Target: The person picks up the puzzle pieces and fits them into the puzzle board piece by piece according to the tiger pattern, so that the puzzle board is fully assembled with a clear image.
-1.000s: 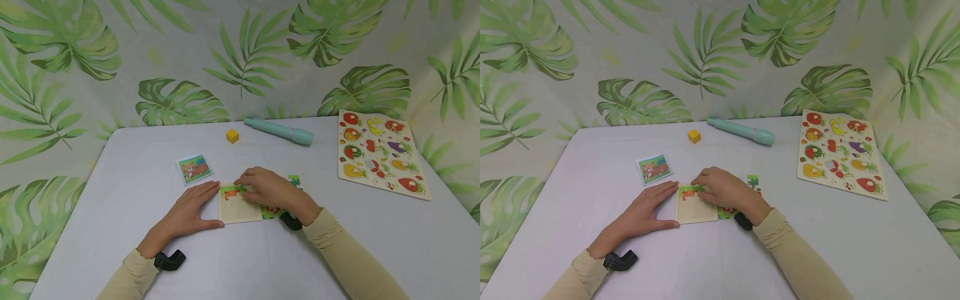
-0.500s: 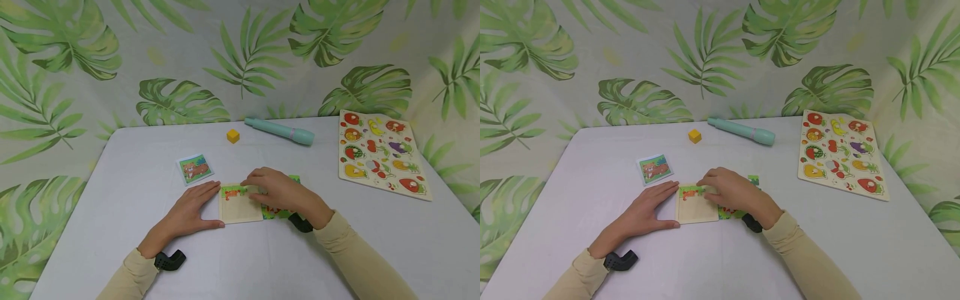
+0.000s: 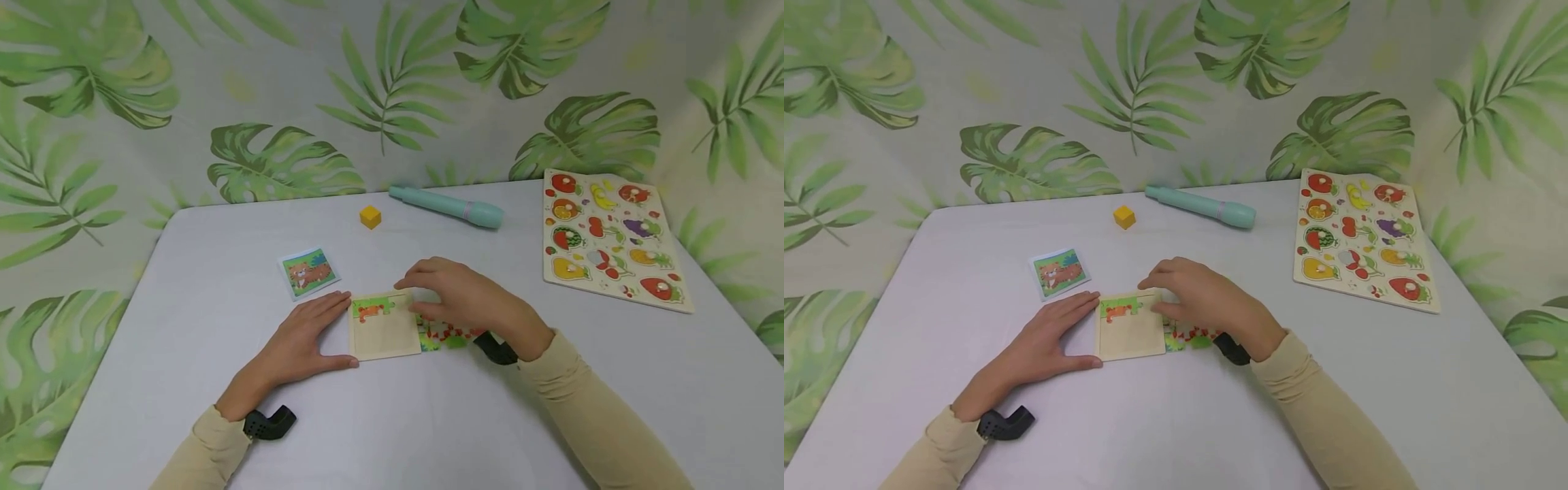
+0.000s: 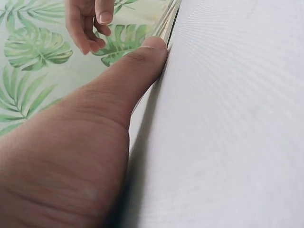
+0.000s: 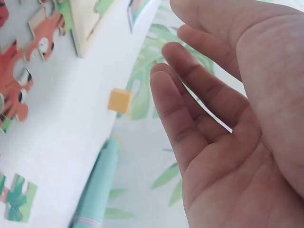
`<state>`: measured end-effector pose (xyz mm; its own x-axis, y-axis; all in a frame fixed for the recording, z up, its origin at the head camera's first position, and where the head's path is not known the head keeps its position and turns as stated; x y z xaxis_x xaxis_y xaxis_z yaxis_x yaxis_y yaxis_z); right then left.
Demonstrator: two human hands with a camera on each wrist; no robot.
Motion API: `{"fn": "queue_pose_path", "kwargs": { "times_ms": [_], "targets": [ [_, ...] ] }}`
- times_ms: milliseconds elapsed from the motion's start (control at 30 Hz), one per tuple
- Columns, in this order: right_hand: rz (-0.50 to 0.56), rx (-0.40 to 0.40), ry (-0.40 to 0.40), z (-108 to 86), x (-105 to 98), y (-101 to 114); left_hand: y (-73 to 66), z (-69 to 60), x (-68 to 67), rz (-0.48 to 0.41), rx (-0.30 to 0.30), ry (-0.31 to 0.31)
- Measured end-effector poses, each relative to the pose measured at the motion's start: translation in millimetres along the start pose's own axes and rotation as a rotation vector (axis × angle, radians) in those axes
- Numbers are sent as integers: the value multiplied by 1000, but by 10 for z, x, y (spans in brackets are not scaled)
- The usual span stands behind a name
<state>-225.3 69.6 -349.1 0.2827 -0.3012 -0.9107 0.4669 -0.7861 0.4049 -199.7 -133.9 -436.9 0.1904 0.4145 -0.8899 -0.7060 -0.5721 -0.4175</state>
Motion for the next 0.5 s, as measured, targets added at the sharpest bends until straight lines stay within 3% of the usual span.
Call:
{"fn": "queue_pose_path", "kwargs": {
  "times_ms": [500],
  "targets": [
    [81, -60, -47, -67, -263, -162, -26, 8, -43, -1, 1, -15]
  ]
}}
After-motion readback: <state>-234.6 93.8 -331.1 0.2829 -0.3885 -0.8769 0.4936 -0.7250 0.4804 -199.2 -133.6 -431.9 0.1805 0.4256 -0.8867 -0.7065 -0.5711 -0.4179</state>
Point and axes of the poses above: each hand's wrist, its own z-axis towards the middle knuckle, its own x-axis out of the palm, y = z × x, the point moved 9 cm from there along z, towards the middle knuckle, and after that the axes turned 14 degrees about x, right-handed, at the moved point
